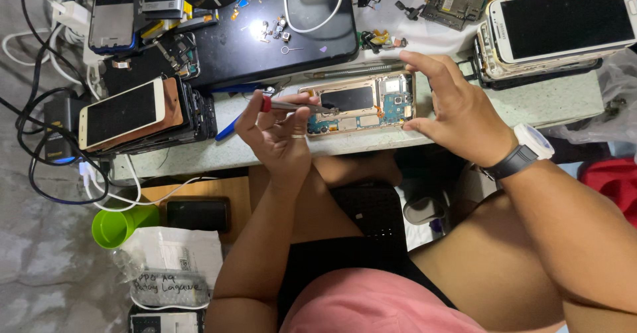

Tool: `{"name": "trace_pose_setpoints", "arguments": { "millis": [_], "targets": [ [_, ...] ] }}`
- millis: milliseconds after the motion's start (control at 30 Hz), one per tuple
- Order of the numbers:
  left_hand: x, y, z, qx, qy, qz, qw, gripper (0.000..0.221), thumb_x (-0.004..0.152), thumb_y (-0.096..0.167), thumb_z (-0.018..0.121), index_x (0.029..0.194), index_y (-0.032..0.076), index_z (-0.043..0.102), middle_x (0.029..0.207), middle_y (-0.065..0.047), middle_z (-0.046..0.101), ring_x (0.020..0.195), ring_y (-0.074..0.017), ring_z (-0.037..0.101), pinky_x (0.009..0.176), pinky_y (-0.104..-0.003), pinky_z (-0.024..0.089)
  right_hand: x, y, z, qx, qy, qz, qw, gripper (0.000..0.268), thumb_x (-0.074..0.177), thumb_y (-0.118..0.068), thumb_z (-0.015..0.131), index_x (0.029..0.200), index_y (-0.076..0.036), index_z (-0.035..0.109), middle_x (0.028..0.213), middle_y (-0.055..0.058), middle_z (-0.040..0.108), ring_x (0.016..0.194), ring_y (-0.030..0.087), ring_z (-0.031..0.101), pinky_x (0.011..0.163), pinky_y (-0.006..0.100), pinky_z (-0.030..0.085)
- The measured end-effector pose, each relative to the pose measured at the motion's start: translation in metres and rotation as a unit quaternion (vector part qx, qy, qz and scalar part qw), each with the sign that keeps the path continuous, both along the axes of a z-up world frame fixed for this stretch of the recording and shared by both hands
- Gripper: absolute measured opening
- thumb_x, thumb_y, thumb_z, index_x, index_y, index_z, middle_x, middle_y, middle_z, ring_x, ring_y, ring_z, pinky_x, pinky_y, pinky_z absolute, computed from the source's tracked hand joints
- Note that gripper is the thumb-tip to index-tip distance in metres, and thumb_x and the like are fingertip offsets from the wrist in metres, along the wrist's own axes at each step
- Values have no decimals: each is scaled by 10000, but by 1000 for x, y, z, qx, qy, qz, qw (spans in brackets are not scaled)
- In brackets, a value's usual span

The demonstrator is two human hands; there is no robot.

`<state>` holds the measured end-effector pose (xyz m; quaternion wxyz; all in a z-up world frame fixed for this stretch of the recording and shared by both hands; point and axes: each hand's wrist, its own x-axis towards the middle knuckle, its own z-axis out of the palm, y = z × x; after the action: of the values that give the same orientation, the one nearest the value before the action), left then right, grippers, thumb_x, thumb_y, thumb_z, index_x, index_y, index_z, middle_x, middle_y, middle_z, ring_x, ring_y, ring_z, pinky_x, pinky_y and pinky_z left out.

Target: The person uses a screwdriver to remove screws from a disassembled smartphone, then uses a metal prying tool to separate the back cover from the frame. The person continues to pry along the edges and remove additional screws to fully detach the back cover.

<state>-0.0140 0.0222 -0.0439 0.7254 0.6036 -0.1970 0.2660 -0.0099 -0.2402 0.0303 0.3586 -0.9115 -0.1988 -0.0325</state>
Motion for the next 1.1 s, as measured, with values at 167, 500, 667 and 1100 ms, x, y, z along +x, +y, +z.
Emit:
{"name": "trace_pose_setpoints", "arguments": {
  "millis": [167, 500, 667, 1100],
  "targets": [
    [11, -17, -3, 32, -90, 0, 995, 605, 1060, -53, 618, 1526, 185, 315, 1197, -205, 686, 1070, -266, 736, 918, -385, 666, 1, -1, 1, -3, -23, 12, 1000, 1027, 665, -88, 885, 1526, -204, 338, 1419, 127, 537, 892, 355, 657, 744, 426, 554],
    [17, -53, 4, 181, -147, 1, 972, 550, 1028, -136, 642, 1444, 67, 346, 1237, -213, 665, 1142, -258, 715, 907, -303, 625, 2, -5, 0, -1, -41, 26, 999, 996, 673, -87, 872, 1521, -199, 362, 1417, 138, 534, 1077, 403, 651, 807, 443, 568],
    [19, -55, 8, 180, -122, 0, 976, 553, 1022, -142, 647, 1448, 58, 356, 1237, -208, 669, 1130, -251, 719, 928, -315, 625, 4, -8, -3, -5, -44, 31, 999, 970, 679, -104, 877, 1506, -200, 379, 1404, 138, 536, 1040, 399, 658, 792, 446, 566],
    [23, -55, 14, 214, -138, -2, 967, 554, 1025, -135, 641, 1455, 68, 358, 1191, -206, 684, 1123, -253, 728, 915, -300, 630, 7, -8, -3, -11, -3, 28, 1000, 952, 692, -130, 882, 1500, -216, 386, 1381, 141, 535, 911, 385, 668, 755, 444, 560]
  ]
}}
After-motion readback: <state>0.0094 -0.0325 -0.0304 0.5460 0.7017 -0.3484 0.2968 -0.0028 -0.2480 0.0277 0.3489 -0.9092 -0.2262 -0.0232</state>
